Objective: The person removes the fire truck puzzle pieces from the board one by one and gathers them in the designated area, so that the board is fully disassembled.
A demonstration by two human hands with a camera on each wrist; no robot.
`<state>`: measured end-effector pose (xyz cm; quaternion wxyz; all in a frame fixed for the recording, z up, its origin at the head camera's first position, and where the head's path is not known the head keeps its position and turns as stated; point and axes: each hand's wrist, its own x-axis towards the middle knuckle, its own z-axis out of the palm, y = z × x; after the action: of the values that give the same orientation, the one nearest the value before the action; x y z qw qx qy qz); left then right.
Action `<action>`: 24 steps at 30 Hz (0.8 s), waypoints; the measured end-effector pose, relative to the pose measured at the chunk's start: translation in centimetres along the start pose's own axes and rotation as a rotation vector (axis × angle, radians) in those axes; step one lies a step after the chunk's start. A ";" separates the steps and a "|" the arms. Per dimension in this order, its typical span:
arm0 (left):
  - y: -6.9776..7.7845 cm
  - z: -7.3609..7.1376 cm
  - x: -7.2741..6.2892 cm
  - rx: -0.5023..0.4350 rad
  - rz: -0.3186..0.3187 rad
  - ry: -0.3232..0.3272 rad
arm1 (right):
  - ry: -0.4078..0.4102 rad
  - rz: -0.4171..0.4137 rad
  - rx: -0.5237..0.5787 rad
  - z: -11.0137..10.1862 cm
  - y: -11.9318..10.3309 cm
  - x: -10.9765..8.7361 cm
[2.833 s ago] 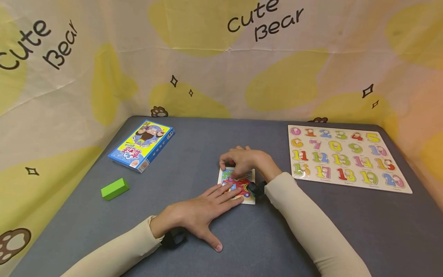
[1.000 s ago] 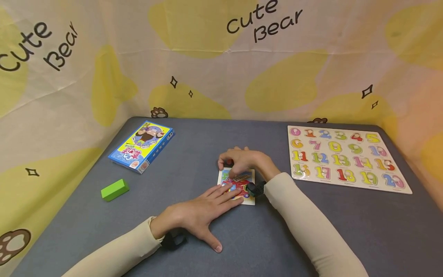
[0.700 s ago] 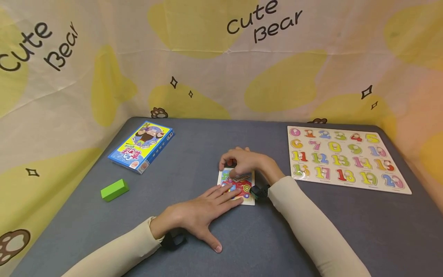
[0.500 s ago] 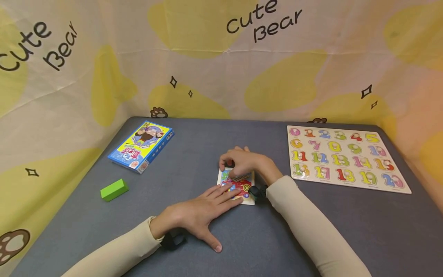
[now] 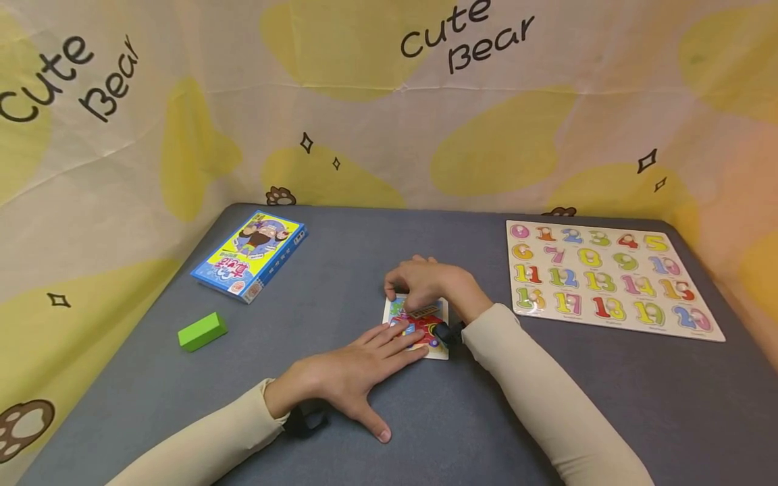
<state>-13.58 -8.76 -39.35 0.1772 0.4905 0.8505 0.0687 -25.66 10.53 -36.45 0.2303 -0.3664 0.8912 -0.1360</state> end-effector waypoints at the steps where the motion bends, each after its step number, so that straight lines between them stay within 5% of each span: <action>1: 0.0 0.0 0.0 -0.001 0.000 -0.001 | -0.003 0.002 0.001 0.0 0.0 0.0; 24: 0.1 -0.1 -0.1 0.004 -0.005 0.001 | -0.042 -0.004 0.066 0.1 0.7 1.0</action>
<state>-13.46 -8.76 -39.20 0.1760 0.4888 0.8518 0.0671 -26.61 10.32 -37.16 0.2606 -0.3634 0.8804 -0.1580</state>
